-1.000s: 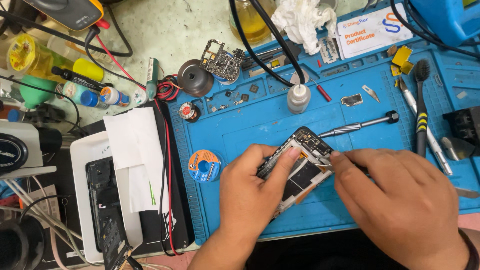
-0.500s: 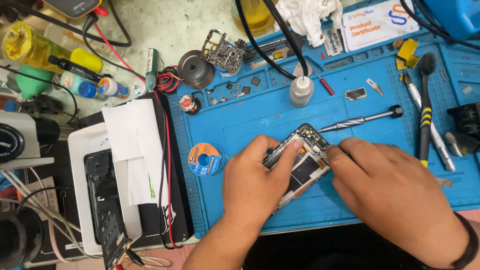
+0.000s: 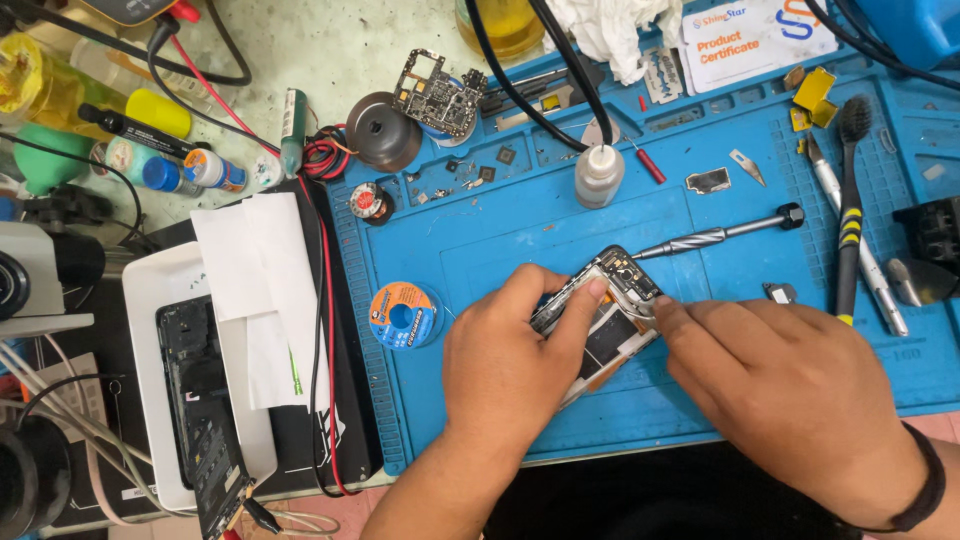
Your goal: The person handles a smartphone battery, connecting multimeter probes to its terminals. They then use a screwdriver and tweezers to remove a small component from the phone's internal chassis.
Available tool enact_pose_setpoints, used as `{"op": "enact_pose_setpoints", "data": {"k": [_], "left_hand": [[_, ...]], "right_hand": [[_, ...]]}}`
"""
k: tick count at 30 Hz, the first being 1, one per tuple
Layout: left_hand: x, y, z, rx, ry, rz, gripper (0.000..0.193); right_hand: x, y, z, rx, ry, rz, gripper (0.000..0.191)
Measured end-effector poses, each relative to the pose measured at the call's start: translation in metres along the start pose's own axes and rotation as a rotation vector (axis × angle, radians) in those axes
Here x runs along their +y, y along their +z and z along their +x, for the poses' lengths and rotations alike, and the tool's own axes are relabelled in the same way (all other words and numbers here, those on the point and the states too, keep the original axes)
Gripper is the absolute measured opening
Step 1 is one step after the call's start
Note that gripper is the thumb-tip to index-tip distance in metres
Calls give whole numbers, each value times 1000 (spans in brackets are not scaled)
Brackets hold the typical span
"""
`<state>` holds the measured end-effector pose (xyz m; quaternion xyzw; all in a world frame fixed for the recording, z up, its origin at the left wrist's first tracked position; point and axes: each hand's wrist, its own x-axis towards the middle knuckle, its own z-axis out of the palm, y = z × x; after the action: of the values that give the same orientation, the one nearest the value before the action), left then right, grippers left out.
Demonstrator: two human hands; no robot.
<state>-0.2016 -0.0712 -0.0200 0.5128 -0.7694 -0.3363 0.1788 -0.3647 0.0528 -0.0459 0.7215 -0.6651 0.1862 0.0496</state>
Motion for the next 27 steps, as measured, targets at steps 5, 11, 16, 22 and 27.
{"op": "enact_pose_setpoints", "data": {"k": [5,11,16,22,27], "left_hand": [[0,0,-1,4,31,35,30],[1,1,-1,-7,36,74,32],[3,2,0,1,28,80,31],[4,1,0,-20,-7,94,33],[4,1,1,-23,-10,103,33]], "right_hand": [[-3,3,0,76,-49,-68,25],[-8,6,0,104,-52,-107,16],[-10,8,-1,138,-55,-110,16],[-11,12,-4,144,-44,-106,14],[-12,14,-5,167,-59,-117,16]]}}
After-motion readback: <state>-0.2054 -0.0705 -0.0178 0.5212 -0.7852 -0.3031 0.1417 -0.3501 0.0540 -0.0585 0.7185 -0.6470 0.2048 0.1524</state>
